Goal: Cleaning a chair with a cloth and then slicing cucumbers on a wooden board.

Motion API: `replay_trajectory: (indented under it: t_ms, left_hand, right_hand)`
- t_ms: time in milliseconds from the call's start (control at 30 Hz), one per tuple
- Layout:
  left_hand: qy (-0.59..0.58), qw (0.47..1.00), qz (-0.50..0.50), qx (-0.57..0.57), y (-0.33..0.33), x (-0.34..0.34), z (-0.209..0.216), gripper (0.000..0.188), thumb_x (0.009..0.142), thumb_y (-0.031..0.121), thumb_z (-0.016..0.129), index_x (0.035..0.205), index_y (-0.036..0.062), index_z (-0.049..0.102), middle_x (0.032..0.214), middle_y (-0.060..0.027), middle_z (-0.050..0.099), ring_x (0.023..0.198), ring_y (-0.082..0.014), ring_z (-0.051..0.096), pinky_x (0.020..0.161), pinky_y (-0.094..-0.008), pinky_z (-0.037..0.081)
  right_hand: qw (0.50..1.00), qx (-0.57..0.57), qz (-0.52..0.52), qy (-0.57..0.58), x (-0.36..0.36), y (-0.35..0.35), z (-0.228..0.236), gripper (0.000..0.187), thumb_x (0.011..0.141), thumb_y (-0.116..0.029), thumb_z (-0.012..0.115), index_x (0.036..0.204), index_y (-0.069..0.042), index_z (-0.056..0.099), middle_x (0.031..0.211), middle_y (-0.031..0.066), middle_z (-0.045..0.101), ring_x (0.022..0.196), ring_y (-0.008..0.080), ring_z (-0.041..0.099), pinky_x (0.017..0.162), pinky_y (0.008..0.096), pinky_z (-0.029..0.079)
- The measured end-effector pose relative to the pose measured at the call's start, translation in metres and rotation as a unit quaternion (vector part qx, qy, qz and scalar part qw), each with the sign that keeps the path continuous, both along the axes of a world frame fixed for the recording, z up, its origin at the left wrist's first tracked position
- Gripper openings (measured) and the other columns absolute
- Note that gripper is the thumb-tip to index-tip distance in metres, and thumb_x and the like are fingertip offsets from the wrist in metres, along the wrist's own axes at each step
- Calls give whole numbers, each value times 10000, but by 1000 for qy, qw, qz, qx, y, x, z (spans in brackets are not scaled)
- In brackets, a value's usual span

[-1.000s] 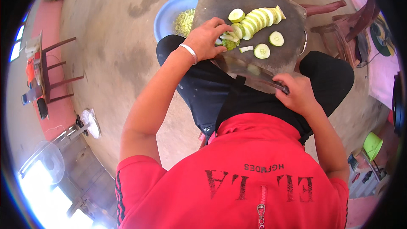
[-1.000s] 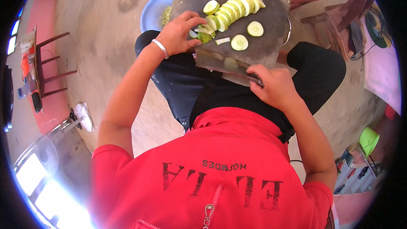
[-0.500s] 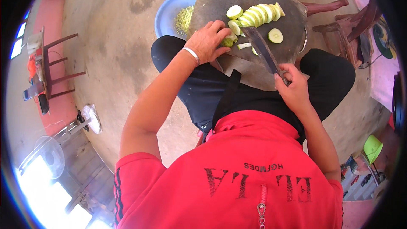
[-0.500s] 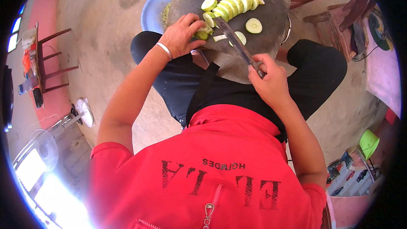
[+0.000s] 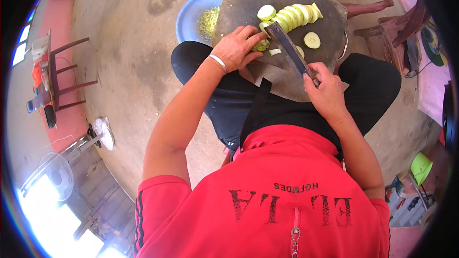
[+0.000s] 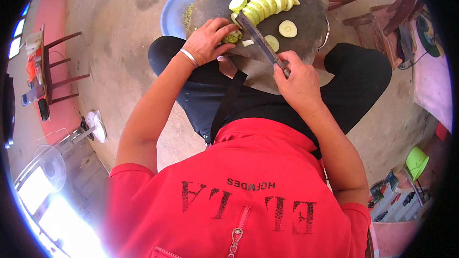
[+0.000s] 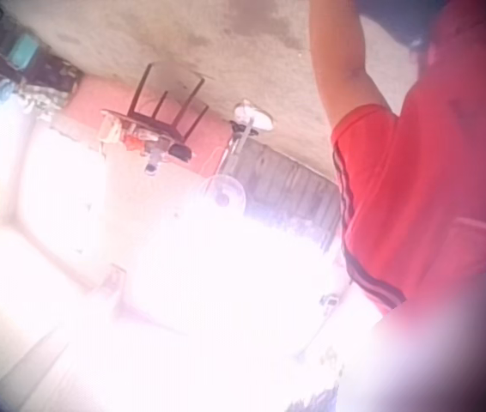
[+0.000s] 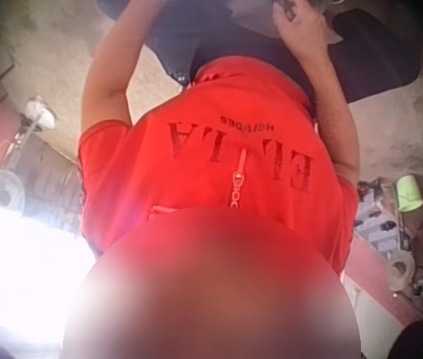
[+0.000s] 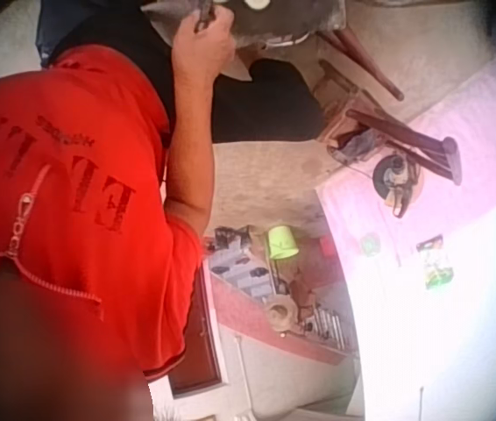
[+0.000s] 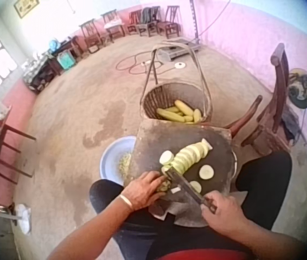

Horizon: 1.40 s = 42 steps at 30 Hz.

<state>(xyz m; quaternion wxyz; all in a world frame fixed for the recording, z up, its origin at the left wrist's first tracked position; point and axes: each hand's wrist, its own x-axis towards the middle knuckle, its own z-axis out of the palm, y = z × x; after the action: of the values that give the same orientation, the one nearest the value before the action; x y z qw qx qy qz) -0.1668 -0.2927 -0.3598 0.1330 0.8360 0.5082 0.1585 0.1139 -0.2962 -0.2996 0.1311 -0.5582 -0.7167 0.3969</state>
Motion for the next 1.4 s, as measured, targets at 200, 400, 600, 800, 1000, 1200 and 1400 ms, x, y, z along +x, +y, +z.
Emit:
replay_trajectory:
  t_ms: [200, 400, 600, 800, 1000, 1200, 1400]
  left_hand:
    - [50, 999, -11, 4, 3, 0, -4, 451, 839, 331, 681, 1213, 125, 538, 1070, -83, 535, 975, -295, 580, 802, -385, 521]
    - [110, 980, 168, 9, -4, 22, -13, 443, 841, 331, 678, 1182, 97, 519, 1003, -97, 525, 937, -295, 578, 813, -404, 484]
    - [6, 937, 349, 20, -9, 52, -19, 414, 819, 259, 703, 1158, 76, 549, 1050, -138, 534, 993, -340, 568, 848, -421, 468]
    - [-125, 947, 291, 49, -24, 46, -11, 504, 760, 184, 760, 1202, 60, 552, 1178, -145, 561, 1059, -352, 566, 887, -424, 481]
    - [-152, 940, 296, 81, -27, 39, -21, 422, 736, 166, 780, 1099, 62, 593, 1062, -109, 642, 973, -329, 610, 850, -401, 505]
    - [-142, 943, 283, 103, -25, 44, -23, 357, 727, 161, 783, 1032, 74, 620, 1073, -89, 650, 954, -303, 622, 823, -388, 516]
    - [-148, 939, 294, 94, -24, 44, -19, 367, 717, 147, 789, 1035, 70, 621, 1086, -89, 646, 957, -307, 622, 827, -385, 520]
  right_hand:
    - [1000, 15, -6, 0, 4, 5, -5, 233, 837, -201, 659, 1024, -73, 604, 681, 156, 635, 658, 360, 639, 604, 438, 476]
    - [1000, -5, -7, 14, 0, 0, -3, 237, 838, -194, 653, 1026, -62, 596, 679, 156, 634, 638, 345, 634, 600, 437, 474]
    - [998, 12, -20, 53, -14, -16, -17, 258, 854, -203, 629, 1059, -54, 583, 693, 171, 638, 656, 367, 633, 610, 461, 474]
    - [995, -22, 84, -49, -17, -5, -10, 258, 925, -215, 532, 1086, -16, 568, 718, 212, 636, 692, 428, 622, 644, 524, 473]
    - [984, 70, 116, -119, -38, -3, 22, 232, 944, -215, 515, 1062, -20, 560, 716, 216, 638, 696, 419, 631, 657, 530, 480]
    - [971, 52, 143, -183, -58, 3, 17, 215, 949, -200, 498, 955, 12, 537, 714, 224, 643, 712, 420, 644, 667, 532, 492]
    - [973, 60, 122, -185, -68, 1, -4, 220, 951, -207, 499, 906, 8, 523, 724, 230, 644, 692, 423, 645, 654, 532, 502]
